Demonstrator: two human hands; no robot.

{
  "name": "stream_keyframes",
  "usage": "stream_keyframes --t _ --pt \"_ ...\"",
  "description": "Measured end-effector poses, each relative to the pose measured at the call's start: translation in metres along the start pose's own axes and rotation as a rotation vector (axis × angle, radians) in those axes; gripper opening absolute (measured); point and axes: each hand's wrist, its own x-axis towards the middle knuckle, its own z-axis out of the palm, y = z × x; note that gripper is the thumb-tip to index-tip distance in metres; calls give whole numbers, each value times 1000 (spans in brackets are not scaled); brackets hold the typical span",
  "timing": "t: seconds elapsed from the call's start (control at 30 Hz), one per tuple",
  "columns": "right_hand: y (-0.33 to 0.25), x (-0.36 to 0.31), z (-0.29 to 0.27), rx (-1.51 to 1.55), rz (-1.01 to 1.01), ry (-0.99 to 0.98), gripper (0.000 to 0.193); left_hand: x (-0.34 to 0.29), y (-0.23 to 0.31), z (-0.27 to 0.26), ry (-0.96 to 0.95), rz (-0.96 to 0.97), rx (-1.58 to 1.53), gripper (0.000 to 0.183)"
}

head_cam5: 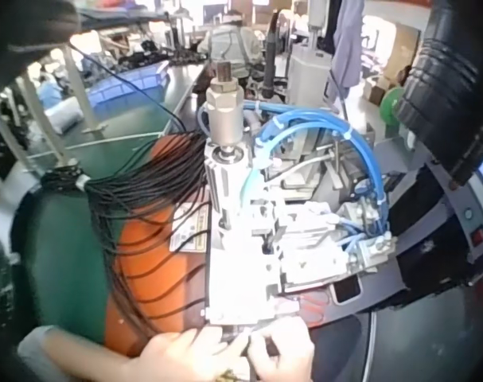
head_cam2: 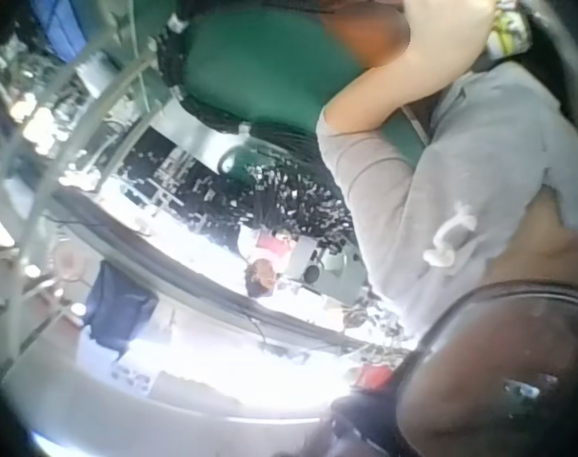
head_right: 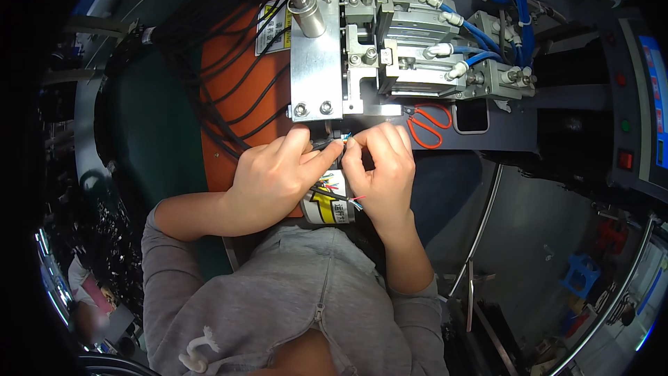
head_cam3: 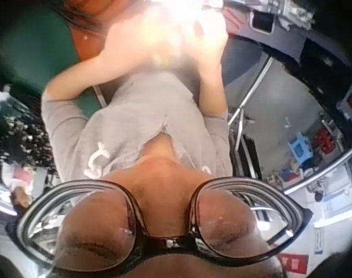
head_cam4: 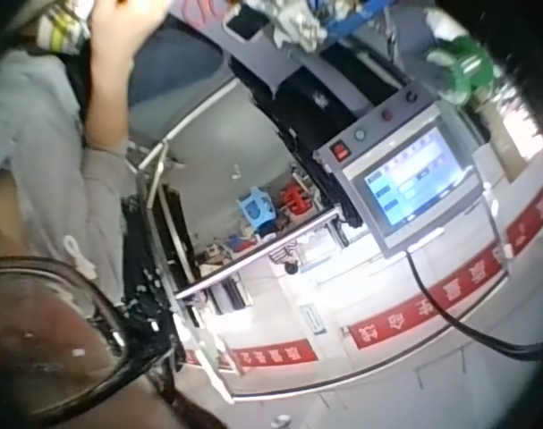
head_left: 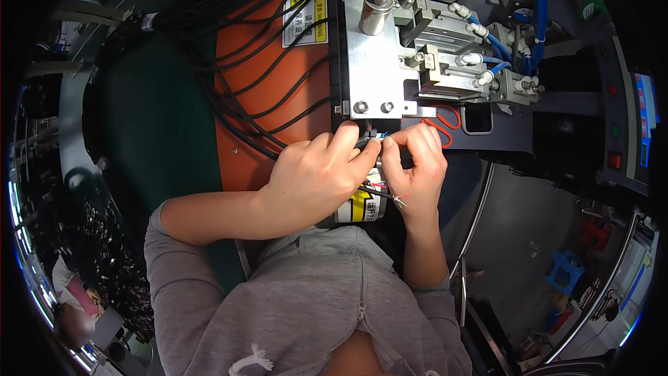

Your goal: The person inserts individual colored wires from a bundle into a crimping machine and secures them. They repeatedly select wires, feed them into the machine, and operate the lever to crimp connectors onto the wire ends.

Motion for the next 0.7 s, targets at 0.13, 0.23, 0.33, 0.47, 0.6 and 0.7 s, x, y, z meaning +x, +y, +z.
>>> stream_keyframes --t 0.13,0.23,0.33,0.47,0.6,0.7 --pt "7 -2 5 109 76 24 7 1 -2 2 17 20 14 37" --pt "13 -6 10 460 396 -9 8 -1 -7 10 95 38 -9 35" --pt "26 -12 15 955 659 -67 8 -1 -13 12 138 39 -69 29" --pt "17 -13 16 384 350 40 8 3 -17 12 192 40 -94 23" --pt "19 -14 18 394 377 47 10 -2 -13 2 89 3 -61 20" --pt "20 -16 14 574 487 89 7 -8 -11 -1 8 -17 -6 21"
